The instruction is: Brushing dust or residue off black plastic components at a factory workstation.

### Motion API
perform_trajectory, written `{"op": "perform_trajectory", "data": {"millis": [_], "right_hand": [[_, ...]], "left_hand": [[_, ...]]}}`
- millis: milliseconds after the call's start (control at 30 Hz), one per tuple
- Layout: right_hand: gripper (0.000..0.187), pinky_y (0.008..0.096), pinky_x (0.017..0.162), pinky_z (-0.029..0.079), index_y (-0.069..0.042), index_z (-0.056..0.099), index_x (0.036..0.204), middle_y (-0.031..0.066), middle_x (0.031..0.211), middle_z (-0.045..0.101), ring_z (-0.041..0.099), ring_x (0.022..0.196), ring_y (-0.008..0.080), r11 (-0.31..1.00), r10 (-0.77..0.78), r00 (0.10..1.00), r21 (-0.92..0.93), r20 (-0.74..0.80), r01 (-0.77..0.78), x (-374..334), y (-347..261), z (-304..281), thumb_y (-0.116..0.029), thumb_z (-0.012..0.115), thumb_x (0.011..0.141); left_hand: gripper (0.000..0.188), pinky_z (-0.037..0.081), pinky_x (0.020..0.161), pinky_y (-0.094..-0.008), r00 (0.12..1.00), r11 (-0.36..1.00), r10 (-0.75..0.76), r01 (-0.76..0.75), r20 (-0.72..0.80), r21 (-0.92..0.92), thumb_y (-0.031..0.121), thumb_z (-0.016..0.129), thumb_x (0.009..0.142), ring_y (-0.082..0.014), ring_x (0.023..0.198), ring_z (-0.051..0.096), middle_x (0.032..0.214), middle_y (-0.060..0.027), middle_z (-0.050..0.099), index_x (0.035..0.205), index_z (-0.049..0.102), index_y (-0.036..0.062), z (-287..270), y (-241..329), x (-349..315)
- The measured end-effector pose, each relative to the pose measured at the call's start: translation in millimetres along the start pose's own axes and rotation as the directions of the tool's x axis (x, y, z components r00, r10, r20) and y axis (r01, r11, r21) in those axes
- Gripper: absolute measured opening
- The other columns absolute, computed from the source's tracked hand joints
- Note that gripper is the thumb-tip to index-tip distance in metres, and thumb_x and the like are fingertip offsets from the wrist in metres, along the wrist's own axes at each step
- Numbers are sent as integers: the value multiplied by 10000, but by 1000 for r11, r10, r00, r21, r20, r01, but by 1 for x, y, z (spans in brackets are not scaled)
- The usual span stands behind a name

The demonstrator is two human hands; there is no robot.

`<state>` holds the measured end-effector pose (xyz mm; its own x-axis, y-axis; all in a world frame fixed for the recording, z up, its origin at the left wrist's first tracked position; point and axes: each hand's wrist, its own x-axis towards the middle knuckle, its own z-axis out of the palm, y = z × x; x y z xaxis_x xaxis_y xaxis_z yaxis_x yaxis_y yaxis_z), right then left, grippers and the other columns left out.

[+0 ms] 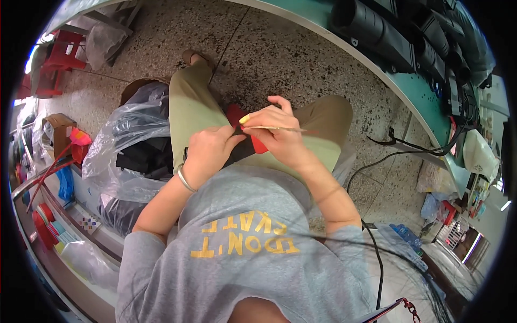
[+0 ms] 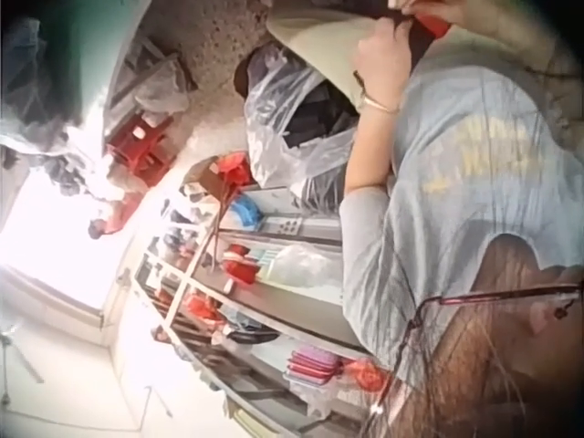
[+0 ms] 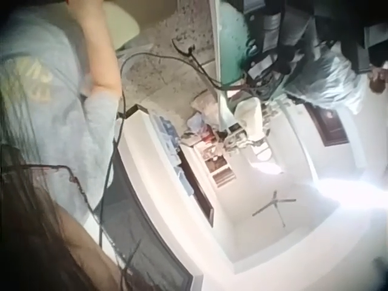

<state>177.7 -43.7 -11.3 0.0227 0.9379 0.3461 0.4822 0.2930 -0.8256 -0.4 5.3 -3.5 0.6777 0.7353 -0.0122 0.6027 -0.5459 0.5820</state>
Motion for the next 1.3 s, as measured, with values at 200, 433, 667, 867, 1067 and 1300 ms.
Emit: {"op": "perform_trajectory", "data": {"millis": [200,433,667,867,1067,1300], "right_hand": [[49,308,799,421,-37,656,795,31,796,654,596,747,123,916,299,931,208,211,-342,2,6,-1,-39,664,746],[42,285,620,475,10,620,777,61,757,609,586,695,157,760,472,790,274,392,-590,0,13,3,-30,629,768],[126,348,624,499,-13,564,856,129,823,602,596,728,290,870,-159,966,-491,-202,40,-6,47,2,22,602,741],[70,226,589,492,21,581,873,105,823,637,604,601,143,838,513,820,356,-253,-414,-26,18,-11,-37,589,835],[83,377,901,396,-53,638,826,54,811,657,607,786,195,982,190,969,37,-155,-187,-37,-7,25,-59,667,749],[83,287,761,462,-17,631,867,53,800,641,609,756,153,855,454,890,299,-37,-424,-43,-12,27,-37,638,786]], "left_hand": [[249,450,495,-329,959,936,281,-262,-50,236,261,680,713,-210,555,556,575,-54,525,668,510,85,3,0,3],[242,458,512,-319,962,943,270,-259,-26,208,241,675,722,-202,573,560,589,-48,539,662,498,88,5,0,3],[184,454,543,-359,997,999,32,-30,-71,20,207,623,799,-223,622,593,608,-128,540,743,564,41,1,6,-6],[604,370,933,-273,760,736,-70,477,647,-481,77,668,727,-143,1061,479,1128,-101,523,1258,396,-13,-41,-34,-17],[590,446,889,-327,831,-65,-254,495,495,-866,-75,691,657,-175,1008,544,1060,-67,558,1184,439,10,-19,-27,-20],[530,447,887,-310,849,-11,-350,419,396,-908,-88,679,673,-149,964,558,1029,-41,564,1133,447,35,-10,-6,-19]]}}
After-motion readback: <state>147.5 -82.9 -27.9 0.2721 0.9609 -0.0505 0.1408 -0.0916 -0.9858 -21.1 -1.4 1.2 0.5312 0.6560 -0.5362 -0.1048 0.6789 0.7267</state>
